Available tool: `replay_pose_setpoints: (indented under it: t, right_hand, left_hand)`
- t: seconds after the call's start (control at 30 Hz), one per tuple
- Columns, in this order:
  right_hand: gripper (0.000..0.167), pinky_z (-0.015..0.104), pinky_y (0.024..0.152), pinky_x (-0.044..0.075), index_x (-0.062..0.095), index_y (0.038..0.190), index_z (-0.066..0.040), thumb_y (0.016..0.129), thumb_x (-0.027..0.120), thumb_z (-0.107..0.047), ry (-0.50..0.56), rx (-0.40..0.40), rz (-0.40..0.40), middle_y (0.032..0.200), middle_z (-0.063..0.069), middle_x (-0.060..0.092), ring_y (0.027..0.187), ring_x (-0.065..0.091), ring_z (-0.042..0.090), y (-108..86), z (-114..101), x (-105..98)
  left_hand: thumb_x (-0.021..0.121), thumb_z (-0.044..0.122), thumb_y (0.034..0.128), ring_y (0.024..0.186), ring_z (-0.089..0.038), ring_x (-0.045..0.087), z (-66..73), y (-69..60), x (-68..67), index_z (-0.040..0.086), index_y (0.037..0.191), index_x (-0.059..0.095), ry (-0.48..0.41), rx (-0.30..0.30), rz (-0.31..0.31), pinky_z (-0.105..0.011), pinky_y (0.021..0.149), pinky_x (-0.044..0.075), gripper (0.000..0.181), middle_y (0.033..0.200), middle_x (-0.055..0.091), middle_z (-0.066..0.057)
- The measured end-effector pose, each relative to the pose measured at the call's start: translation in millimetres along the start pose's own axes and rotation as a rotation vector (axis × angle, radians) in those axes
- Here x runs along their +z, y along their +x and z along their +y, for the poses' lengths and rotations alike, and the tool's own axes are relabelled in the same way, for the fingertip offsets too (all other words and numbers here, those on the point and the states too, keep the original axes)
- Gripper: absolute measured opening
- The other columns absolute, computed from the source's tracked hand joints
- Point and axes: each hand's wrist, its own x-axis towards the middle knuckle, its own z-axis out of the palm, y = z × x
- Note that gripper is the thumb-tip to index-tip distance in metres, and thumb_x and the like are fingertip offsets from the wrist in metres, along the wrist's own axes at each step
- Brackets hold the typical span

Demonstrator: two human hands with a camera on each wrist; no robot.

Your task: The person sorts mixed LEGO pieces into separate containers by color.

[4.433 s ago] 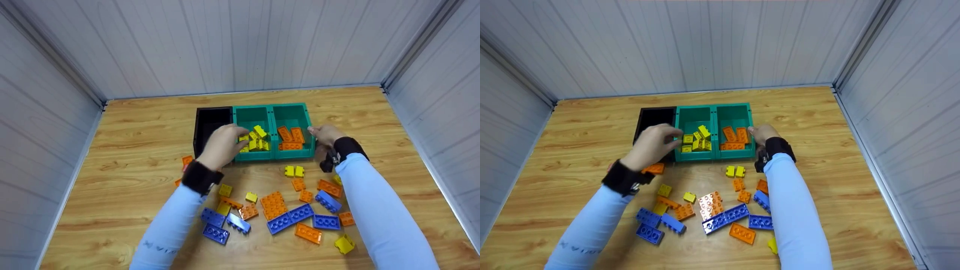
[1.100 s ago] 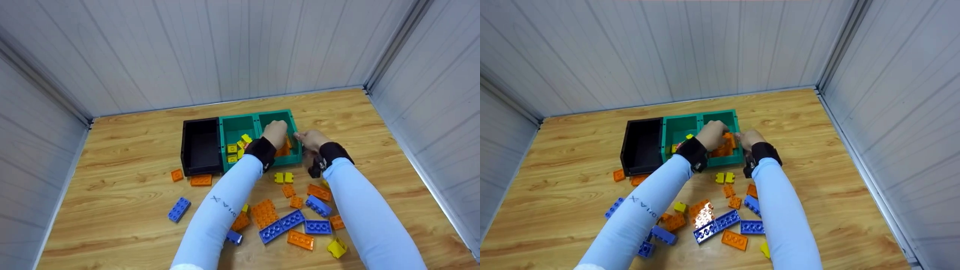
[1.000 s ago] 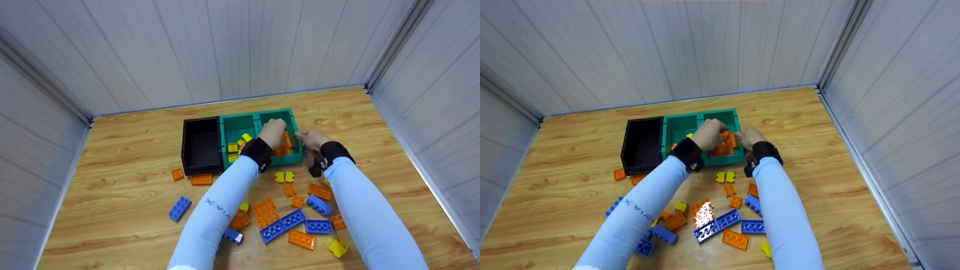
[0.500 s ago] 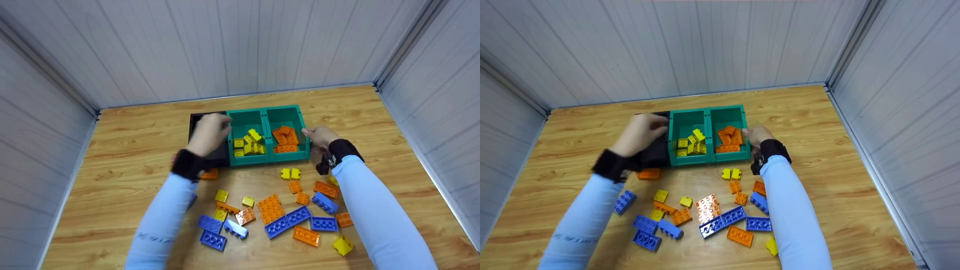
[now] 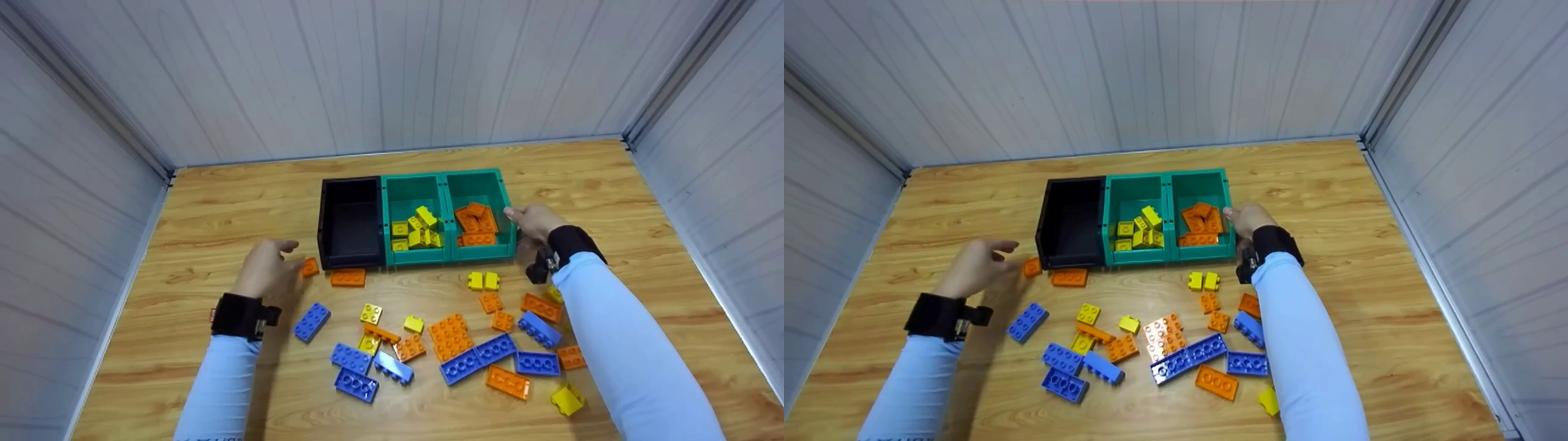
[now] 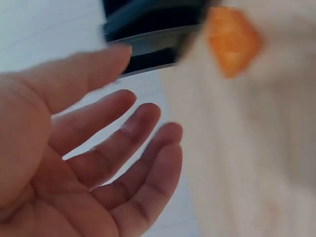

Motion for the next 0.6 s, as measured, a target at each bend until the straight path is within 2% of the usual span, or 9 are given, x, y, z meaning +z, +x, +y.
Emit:
replay_pose_setpoints:
  t: [0.1,0.2,0.33,0.43,0.53,0.6]
  right_hand:
    - [0.058,0.029,0.049,0.039,0.031,0.155,-0.007,0.108,0.033,-0.042,-0.012,-0.003,0.001,0.050,-0.006,0.031,0.042,0.036,0.011,0.6,1.3,0.8]
    - [0.060,0.029,0.049,0.038,0.030,0.155,-0.006,0.108,0.032,-0.043,-0.024,-0.013,-0.003,0.050,-0.006,0.031,0.041,0.034,0.010,0.4,2.1,1.2]
    - [0.061,0.029,0.049,0.038,0.030,0.155,-0.004,0.108,0.032,-0.043,-0.028,-0.023,-0.006,0.050,-0.006,0.031,0.042,0.035,0.010,-1.6,1.9,0.9]
    - [0.060,0.030,0.050,0.039,0.030,0.155,-0.005,0.108,0.032,-0.043,-0.034,-0.022,-0.001,0.050,-0.006,0.032,0.043,0.036,0.011,-3.8,0.6,0.4]
    - [0.060,0.031,0.053,0.041,0.032,0.154,-0.005,0.108,0.032,-0.042,-0.040,-0.015,0.008,0.055,-0.004,0.035,0.045,0.038,0.011,-5.1,-0.7,-0.1]
    - [0.059,0.031,0.056,0.043,0.032,0.154,-0.005,0.108,0.032,-0.042,-0.035,-0.011,0.015,0.068,0.005,0.051,0.046,0.041,0.011,-5.1,-1.3,-0.8]
  left_hand:
    - [0.075,0.013,0.0891,0.124,-0.043,0.051,-4.7,2.5,12.8,-0.009,0.132,0.057,0.030,-0.037,-0.049,-0.052,0.103,0.041,0.052,0.132,0.057,-0.027]
    - [0.079,0.011,0.0851,0.113,-0.041,0.058,-7.8,7.0,23.6,-0.011,0.129,0.059,0.076,-0.030,-0.068,-0.050,0.097,0.046,0.053,0.122,0.063,-0.027]
    - [0.079,0.005,0.0824,0.098,-0.036,0.062,-11.7,9.2,32.9,-0.011,0.122,0.064,0.116,-0.004,-0.066,-0.047,0.087,0.050,0.045,0.110,0.067,-0.024]
    - [0.079,0.007,0.0823,0.095,-0.035,0.063,-12.5,6.3,34.5,-0.009,0.116,0.067,0.128,-0.007,-0.052,-0.046,0.084,0.050,0.039,0.106,0.068,-0.023]
    - [0.079,0.010,0.0840,0.093,-0.033,0.063,-8.9,0.4,31.2,-0.008,0.116,0.068,0.097,-0.038,-0.041,-0.045,0.081,0.051,0.038,0.105,0.068,-0.022]
    - [0.078,0.013,0.0854,0.094,-0.033,0.063,-4.3,-4.4,27.2,-0.008,0.118,0.067,0.065,-0.060,-0.011,-0.045,0.083,0.051,0.040,0.106,0.068,-0.022]
